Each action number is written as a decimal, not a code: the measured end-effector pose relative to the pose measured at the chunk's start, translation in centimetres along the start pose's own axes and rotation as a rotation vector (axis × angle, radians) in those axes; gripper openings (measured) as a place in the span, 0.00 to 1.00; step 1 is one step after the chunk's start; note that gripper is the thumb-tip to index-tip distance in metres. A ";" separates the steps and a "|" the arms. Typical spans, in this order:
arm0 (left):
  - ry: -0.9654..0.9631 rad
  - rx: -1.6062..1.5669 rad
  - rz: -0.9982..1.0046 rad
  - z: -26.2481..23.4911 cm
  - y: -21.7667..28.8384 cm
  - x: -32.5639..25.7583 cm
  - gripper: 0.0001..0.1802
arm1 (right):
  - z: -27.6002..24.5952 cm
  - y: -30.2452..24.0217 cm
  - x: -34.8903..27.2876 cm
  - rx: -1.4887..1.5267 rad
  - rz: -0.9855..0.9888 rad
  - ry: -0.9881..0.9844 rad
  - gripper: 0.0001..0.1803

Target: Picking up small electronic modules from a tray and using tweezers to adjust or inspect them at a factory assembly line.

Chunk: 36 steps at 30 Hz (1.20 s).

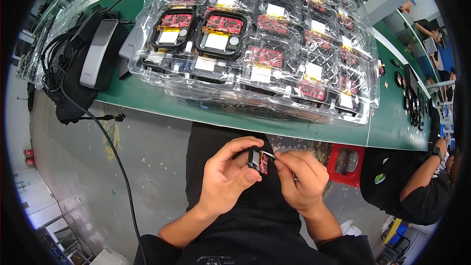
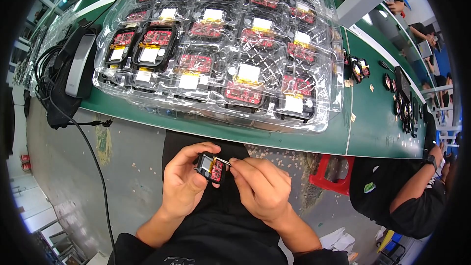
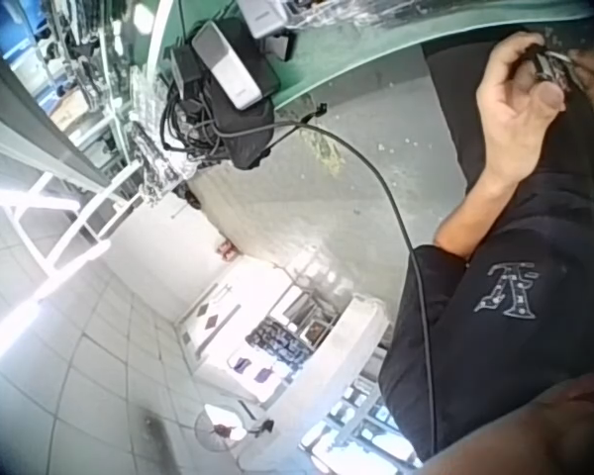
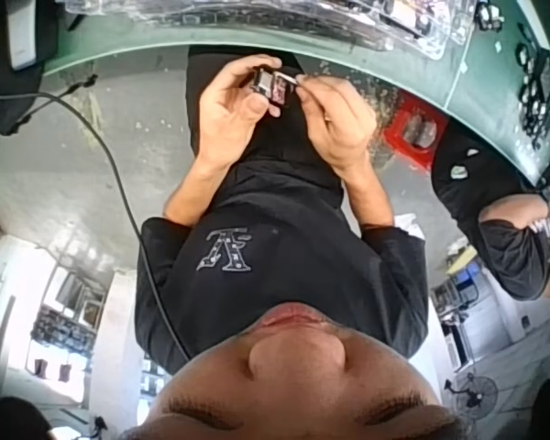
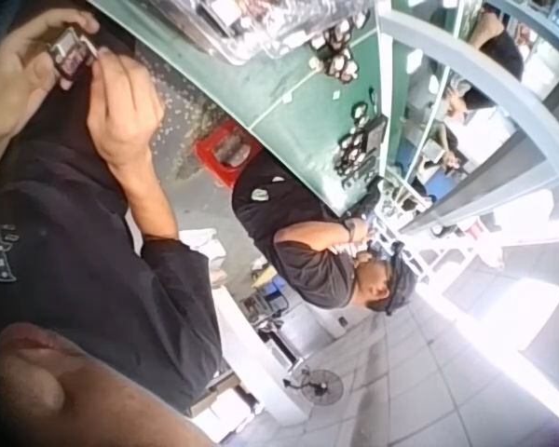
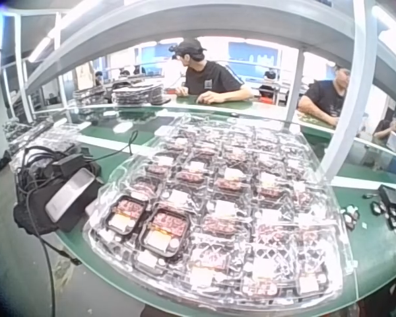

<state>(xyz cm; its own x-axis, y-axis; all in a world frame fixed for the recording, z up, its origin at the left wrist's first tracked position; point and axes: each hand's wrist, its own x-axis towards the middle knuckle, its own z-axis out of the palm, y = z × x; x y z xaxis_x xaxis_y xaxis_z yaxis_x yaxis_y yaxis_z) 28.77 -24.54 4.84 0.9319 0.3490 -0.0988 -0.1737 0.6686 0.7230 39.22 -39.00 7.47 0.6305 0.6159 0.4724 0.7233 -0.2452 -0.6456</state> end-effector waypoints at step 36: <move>0.041 0.084 0.068 0.9 -0.7 0.1 0.28 | -0.4 -0.2 -0.8 -0.115 0.027 0.013 0.14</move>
<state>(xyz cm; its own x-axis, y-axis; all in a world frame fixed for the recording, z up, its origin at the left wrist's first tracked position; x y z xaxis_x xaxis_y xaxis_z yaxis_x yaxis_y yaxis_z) 29.23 -25.56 4.90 0.9046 0.4197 -0.0742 -0.2075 0.5858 0.7835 38.63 -39.72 7.45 0.6534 0.5981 0.4641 0.7329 -0.3465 -0.5855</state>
